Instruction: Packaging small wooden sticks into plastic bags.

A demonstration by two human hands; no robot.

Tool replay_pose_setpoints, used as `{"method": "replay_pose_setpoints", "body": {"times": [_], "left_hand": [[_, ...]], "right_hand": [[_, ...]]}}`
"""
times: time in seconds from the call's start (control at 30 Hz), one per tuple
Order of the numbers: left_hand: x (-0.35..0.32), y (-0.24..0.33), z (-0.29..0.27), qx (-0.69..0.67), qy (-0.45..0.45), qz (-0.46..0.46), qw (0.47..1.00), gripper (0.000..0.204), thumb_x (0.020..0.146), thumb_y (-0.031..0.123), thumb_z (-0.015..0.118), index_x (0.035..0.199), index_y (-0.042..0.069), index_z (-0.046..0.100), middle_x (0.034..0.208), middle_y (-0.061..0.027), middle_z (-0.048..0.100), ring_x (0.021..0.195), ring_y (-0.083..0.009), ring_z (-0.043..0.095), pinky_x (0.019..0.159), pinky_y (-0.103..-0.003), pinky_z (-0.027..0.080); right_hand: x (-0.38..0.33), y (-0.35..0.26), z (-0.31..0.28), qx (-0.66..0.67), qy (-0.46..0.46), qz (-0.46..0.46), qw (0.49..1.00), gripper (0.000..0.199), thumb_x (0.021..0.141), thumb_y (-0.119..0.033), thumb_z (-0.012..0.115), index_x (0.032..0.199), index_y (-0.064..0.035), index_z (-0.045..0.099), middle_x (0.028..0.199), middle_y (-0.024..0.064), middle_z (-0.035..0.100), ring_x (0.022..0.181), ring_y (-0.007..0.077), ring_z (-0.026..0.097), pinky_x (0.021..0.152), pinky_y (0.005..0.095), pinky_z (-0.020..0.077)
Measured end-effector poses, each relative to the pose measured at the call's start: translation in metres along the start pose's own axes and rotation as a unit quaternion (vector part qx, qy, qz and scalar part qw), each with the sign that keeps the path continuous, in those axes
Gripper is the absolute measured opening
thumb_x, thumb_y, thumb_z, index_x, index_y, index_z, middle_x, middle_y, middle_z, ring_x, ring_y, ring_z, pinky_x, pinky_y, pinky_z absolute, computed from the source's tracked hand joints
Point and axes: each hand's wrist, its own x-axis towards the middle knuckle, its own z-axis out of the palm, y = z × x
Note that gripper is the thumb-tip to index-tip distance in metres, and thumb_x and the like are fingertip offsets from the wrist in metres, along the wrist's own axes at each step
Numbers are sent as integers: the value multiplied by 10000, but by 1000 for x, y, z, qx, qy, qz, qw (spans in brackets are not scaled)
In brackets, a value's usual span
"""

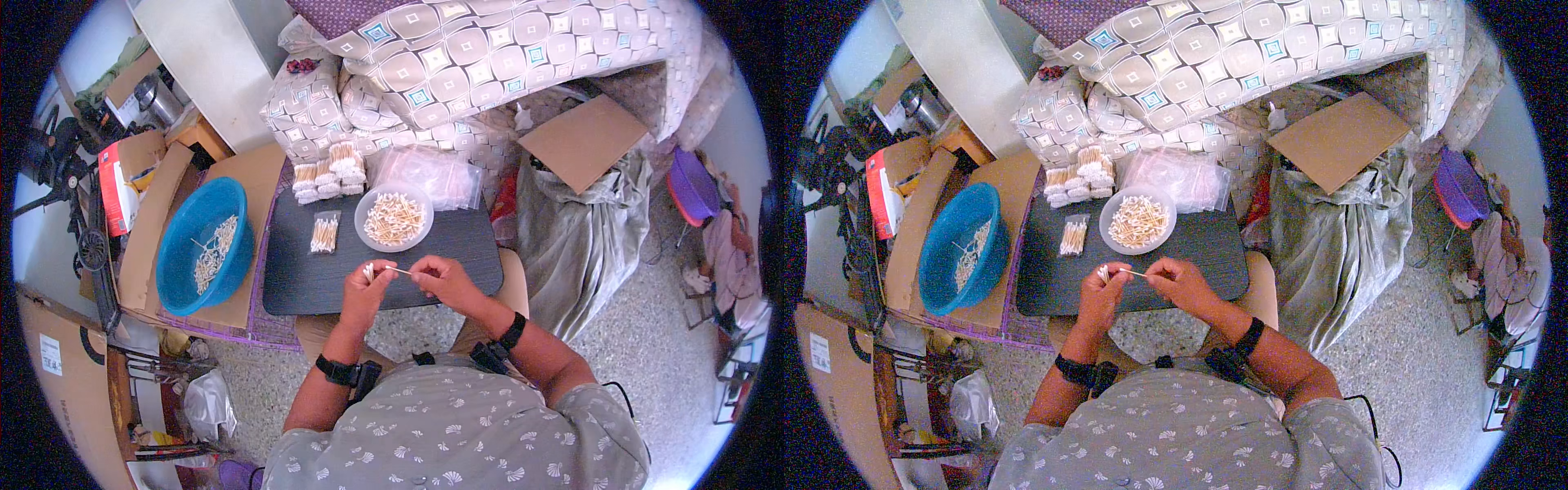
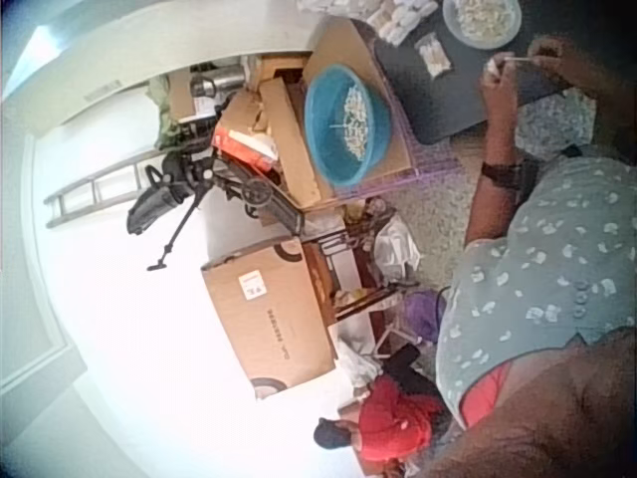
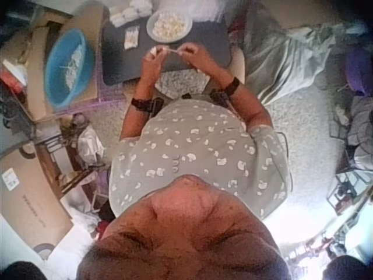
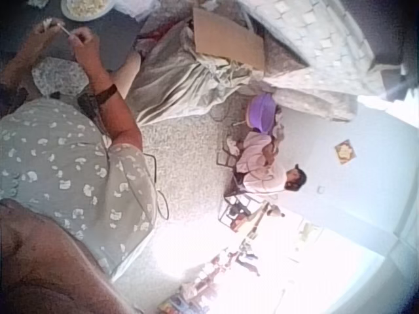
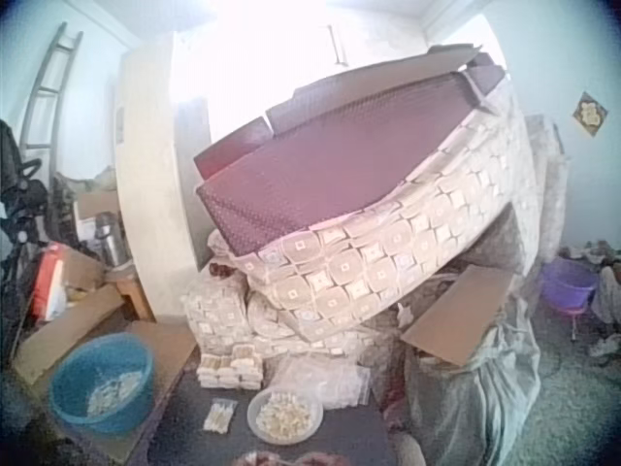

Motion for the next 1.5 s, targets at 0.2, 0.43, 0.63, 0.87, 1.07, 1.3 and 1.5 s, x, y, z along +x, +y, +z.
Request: {"method": "replay_pose_setpoints", "body": {"times": [0.2, 0.43, 0.63, 0.87, 1.07, 1.3, 1.5], "left_hand": [[-1, 0, 1, 19, 2, 23, 1000, 112, 871, 106, 613, 966, 50, 632, 784, 3, 638, 504, -13, 406, 427, -180, 300], [-2, 2, 0, 25, -6, 18, 999, 142, 908, 182, 571, 940, 59, 635, 776, 28, 630, 493, -11, 389, 428, -183, 300], [-5, 4, 2, 124, -35, 65, 989, 135, 898, 174, 587, 839, 60, 630, 758, 36, 603, 607, -36, 471, 542, -203, 383], [-6, 3, 7, 134, -78, 23, 988, 78, 869, 129, 619, 823, 66, 609, 736, 45, 581, 642, -39, 478, 564, -206, 386], [-3, 6, 6, 75, -40, 9, 996, 98, 887, 175, 595, 863, 82, 616, 679, 78, 508, 575, -19, 411, 496, -195, 329], [-9, 27, 14, 40, -54, -15, 998, 173, 910, 192, 559, 991, 68, 648, 682, 80, 523, 532, -7, 382, 457, -185, 289], [-7, 19, 13, 54, -68, 5, 996, 167, 913, 190, 555, 976, 66, 648, 662, 85, 517, 526, -5, 381, 458, -187, 291]], "right_hand": [[3, 1, 1, -43, 25, -33, 998, 121, 819, -155, 670, 842, -48, 618, 717, 4, 591, 614, 79, 521, 532, 253, 435], [3, 1, 0, -108, 78, -104, 986, 111, 816, -148, 669, 841, -54, 616, 755, 4, 583, 653, 68, 514, 552, 246, 423], [2, -18, -2, 31, 51, -51, 997, 110, 822, -147, 662, 860, -57, 612, 780, -8, 580, 655, 57, 512, 557, 235, 424], [1, -19, 2, -56, -5, -102, 993, 142, 839, -164, 639, 869, -32, 596, 810, 38, 606, 700, 104, 551, 607, 266, 457], [-3, -27, 9, -78, 7, -107, 991, 133, 852, -155, 612, 856, -29, 570, 762, 73, 610, 646, 138, 556, 586, 305, 462], [-7, -26, 8, -144, -30, -110, 983, 141, 829, -130, 629, 846, -12, 553, 719, 93, 609, 612, 164, 561, 565, 318, 462], [-7, -23, 10, -105, -19, -72, 992, 165, 831, -149, 653, 847, -18, 553, 723, 60, 595, 618, 117, 533, 555, 298, 454]]}}
